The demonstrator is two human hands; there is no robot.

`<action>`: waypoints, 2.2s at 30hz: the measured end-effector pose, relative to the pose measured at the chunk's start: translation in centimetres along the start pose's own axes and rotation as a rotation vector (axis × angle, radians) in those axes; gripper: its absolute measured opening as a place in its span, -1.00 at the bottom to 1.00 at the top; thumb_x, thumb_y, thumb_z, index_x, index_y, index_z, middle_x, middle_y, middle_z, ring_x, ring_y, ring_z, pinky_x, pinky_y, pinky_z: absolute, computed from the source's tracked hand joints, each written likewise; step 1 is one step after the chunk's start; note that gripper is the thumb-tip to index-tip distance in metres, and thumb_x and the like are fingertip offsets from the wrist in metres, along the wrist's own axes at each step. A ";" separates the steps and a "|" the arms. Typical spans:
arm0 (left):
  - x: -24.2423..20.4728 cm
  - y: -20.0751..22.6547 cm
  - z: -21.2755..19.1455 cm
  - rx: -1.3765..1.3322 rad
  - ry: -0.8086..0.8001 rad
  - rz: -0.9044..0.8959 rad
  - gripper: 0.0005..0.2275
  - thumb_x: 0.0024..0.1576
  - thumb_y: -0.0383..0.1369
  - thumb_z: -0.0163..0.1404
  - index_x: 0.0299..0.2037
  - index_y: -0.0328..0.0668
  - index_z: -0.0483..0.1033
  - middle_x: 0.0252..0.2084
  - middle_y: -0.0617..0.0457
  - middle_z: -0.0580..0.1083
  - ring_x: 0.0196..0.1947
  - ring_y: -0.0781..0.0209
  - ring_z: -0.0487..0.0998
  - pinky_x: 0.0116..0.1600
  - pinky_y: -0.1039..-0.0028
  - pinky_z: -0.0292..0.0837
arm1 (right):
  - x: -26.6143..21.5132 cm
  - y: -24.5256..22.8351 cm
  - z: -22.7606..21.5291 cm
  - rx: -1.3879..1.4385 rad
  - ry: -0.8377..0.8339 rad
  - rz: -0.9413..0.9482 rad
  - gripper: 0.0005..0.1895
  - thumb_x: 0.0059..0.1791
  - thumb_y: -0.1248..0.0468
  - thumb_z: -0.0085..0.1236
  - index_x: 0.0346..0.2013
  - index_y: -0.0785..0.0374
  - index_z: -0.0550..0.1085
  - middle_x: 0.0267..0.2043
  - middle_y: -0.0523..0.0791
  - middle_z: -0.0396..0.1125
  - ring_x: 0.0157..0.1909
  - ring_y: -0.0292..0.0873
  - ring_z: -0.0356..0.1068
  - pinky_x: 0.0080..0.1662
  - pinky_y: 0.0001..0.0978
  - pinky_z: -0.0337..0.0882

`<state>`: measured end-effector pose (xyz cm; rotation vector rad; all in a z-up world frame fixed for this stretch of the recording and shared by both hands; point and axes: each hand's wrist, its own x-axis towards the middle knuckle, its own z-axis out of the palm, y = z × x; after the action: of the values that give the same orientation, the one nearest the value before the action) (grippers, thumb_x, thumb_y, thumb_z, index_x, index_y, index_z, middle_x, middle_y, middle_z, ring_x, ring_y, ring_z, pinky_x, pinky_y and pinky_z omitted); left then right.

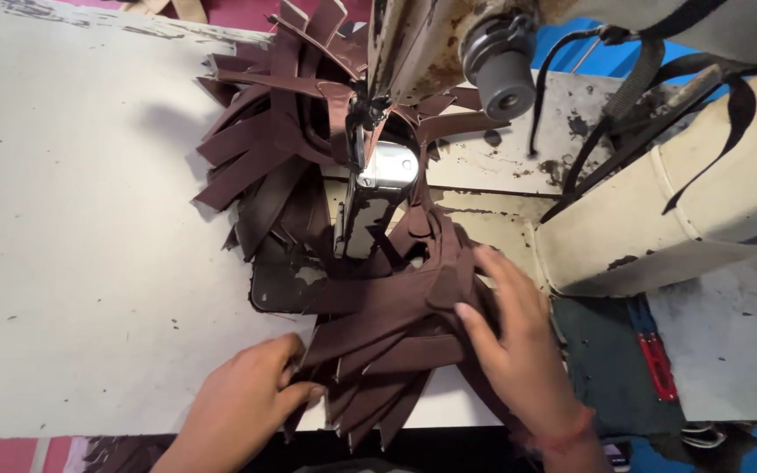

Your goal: Sewing and assembling shoe upper components using an industrial sewing machine.

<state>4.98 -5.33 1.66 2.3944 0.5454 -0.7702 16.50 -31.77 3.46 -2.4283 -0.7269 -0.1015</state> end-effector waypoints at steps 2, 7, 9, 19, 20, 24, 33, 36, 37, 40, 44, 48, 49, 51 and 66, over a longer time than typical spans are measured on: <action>0.5 -1.2 -0.2 -0.008 -0.029 0.011 -0.67 0.06 0.05 0.21 -0.34 0.07 0.45 -0.47 0.29 0.50 -0.39 0.35 0.55 -0.18 0.56 0.42 | 0.2 0.9 1.1 -0.054 -0.028 -0.006 -0.42 0.05 0.21 0.00 0.36 0.31 0.26 0.28 0.01 0.30 0.26 -0.02 0.28 0.25 -0.14 0.14; 1.0 -6.7 -0.7 -0.257 -0.122 0.030 -0.64 0.17 0.11 -0.13 -0.18 0.13 0.59 -0.29 0.25 0.65 -0.27 0.46 0.66 -0.03 0.66 0.64 | 0.0 0.6 2.4 -0.179 -0.010 0.006 -0.48 0.08 0.21 -0.06 0.36 0.23 0.32 0.18 -0.05 0.40 0.11 -0.06 0.38 0.14 -0.17 0.20; 0.1 -8.8 -2.0 -0.590 0.021 0.212 -0.77 0.19 -0.22 0.02 -0.33 -0.13 0.70 -0.22 0.19 0.67 -0.23 0.30 0.62 -0.09 0.51 0.53 | 0.0 0.2 2.3 -0.152 -0.005 0.008 -0.49 0.08 0.18 -0.07 0.34 0.20 0.35 0.16 -0.05 0.39 0.08 -0.07 0.37 0.19 -0.16 0.13; 12.8 -25.9 -2.0 -0.968 0.174 -0.698 -0.74 0.13 -0.54 -0.10 -0.29 -0.61 0.69 -0.31 -0.38 0.63 -0.29 -0.26 0.55 -0.01 0.01 0.36 | -0.6 -2.2 -0.3 0.380 0.178 0.138 -0.65 -0.02 0.39 0.00 0.06 0.33 0.46 0.33 0.04 0.24 0.33 -0.04 0.30 0.22 -0.24 0.33; 7.7 -15.9 -3.8 -1.041 0.063 -0.717 -0.64 0.27 -0.49 -0.18 -0.23 -0.64 0.73 -0.21 -0.40 0.69 -0.14 -0.20 0.62 0.18 0.12 0.31 | -1.0 -1.4 -1.0 0.694 0.173 0.010 -0.55 0.05 0.07 -0.10 0.09 0.29 0.46 0.29 0.06 0.30 0.33 0.01 0.31 0.22 -0.16 0.32; -3.3 -0.9 -4.2 -1.119 -0.242 1.174 -0.75 0.32 -0.29 -0.07 -0.41 -0.15 0.25 0.10 -0.27 0.54 -0.04 0.02 0.62 0.06 0.25 0.56 | -2.7 -3.0 -4.3 0.797 -0.085 -0.026 -0.09 0.11 -0.39 -0.06 -0.19 0.54 0.61 -0.21 0.13 0.65 -0.11 -0.07 0.65 0.02 -0.30 0.54; -2.6 4.4 -7.7 -0.582 0.175 1.118 -0.57 0.31 -0.02 -0.25 -0.27 -0.19 0.56 -0.39 0.05 0.50 -0.32 0.18 0.49 -0.14 0.38 0.36 | -3.8 1.8 2.2 0.890 -0.342 0.123 -0.74 -0.10 0.38 0.36 -0.15 0.36 0.56 -0.36 0.03 0.71 -0.24 -0.15 0.75 -0.06 -0.33 0.66; -1.5 6.3 -8.2 -0.801 0.070 0.736 -0.70 0.20 -0.22 0.10 -0.52 -0.24 0.50 -0.52 0.12 0.49 -0.58 0.36 0.41 -0.43 0.53 0.42 | -0.9 -0.7 0.4 0.595 -0.506 0.021 -0.62 0.08 0.02 -0.11 -0.17 0.18 0.58 -0.33 -0.15 0.64 -0.28 -0.30 0.65 -0.14 -0.47 0.59; -1.2 6.7 -8.4 -0.801 0.070 0.737 -0.70 0.20 -0.22 0.10 -0.52 -0.24 0.50 -0.52 0.12 0.49 -0.58 0.36 0.41 -0.43 0.53 0.42 | -1.0 -0.1 0.9 0.594 -0.505 0.022 -0.62 0.08 0.02 -0.11 -0.17 0.18 0.58 -0.33 -0.15 0.64 -0.28 -0.30 0.65 -0.14 -0.47 0.59; 0.1 7.6 -8.8 -0.940 0.045 0.643 -0.72 0.25 -0.32 0.00 -0.44 -0.32 0.63 -0.59 0.15 0.42 -0.60 0.41 0.29 -0.44 0.56 0.25 | -0.3 0.3 1.6 0.390 -0.334 0.007 -0.75 0.01 0.13 0.12 -0.13 0.10 0.64 -0.39 -0.19 0.50 -0.38 -0.31 0.48 -0.24 -0.49 0.48; 1.5 7.9 -8.3 -1.025 0.134 0.599 -0.68 0.26 -0.32 -0.02 -0.50 -0.34 0.60 -0.63 0.16 0.37 -0.63 0.42 0.19 -0.48 0.56 0.13 | 0.4 -0.3 1.7 0.265 -0.249 -0.093 -0.72 -0.09 0.27 0.17 -0.09 0.09 0.61 -0.20 -0.25 0.62 -0.18 -0.33 0.58 -0.03 -0.46 0.45; 1.7 8.1 -8.4 -1.031 0.205 0.646 -0.69 0.25 -0.32 -0.02 -0.50 -0.33 0.61 -0.63 0.14 0.39 -0.65 0.42 0.22 -0.51 0.56 0.14 | 0.9 -2.5 1.1 0.451 -0.249 0.016 -0.58 -0.10 0.31 0.19 0.07 0.22 0.56 -0.02 -0.12 0.65 0.03 -0.26 0.67 0.11 -0.41 0.51; 1.7 8.0 -8.5 -1.032 0.204 0.647 -0.69 0.25 -0.32 -0.02 -0.50 -0.33 0.61 -0.63 0.14 0.39 -0.65 0.42 0.22 -0.51 0.56 0.14 | 0.8 -2.7 1.2 0.449 -0.248 0.016 -0.58 -0.10 0.31 0.19 0.07 0.22 0.56 -0.02 -0.12 0.65 0.03 -0.26 0.67 0.11 -0.41 0.51; 1.5 7.9 -8.8 -0.983 0.197 0.619 -0.67 0.24 -0.26 -0.03 -0.47 -0.31 0.64 -0.60 0.16 0.42 -0.59 0.42 0.25 -0.43 0.56 0.19 | 0.6 -3.0 1.5 0.527 -0.187 -0.014 -0.53 -0.18 0.44 0.21 0.05 0.28 0.56 -0.03 -0.07 0.64 0.01 -0.24 0.67 0.11 -0.39 0.54; 3.3 7.5 -8.8 -0.925 0.349 0.559 -0.87 0.16 -0.34 0.14 -0.36 -0.21 0.65 -0.58 0.20 0.46 -0.63 0.45 0.28 -0.50 0.59 0.16 | 1.1 -3.8 2.2 0.723 -0.089 0.126 -0.41 -0.20 0.48 0.33 0.14 0.31 0.49 -0.06 0.04 0.66 -0.08 -0.19 0.71 -0.02 -0.45 0.61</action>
<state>14.95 -4.90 8.43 1.6486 0.2417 0.1545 15.28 -27.44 3.85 -1.7806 -0.5240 0.2767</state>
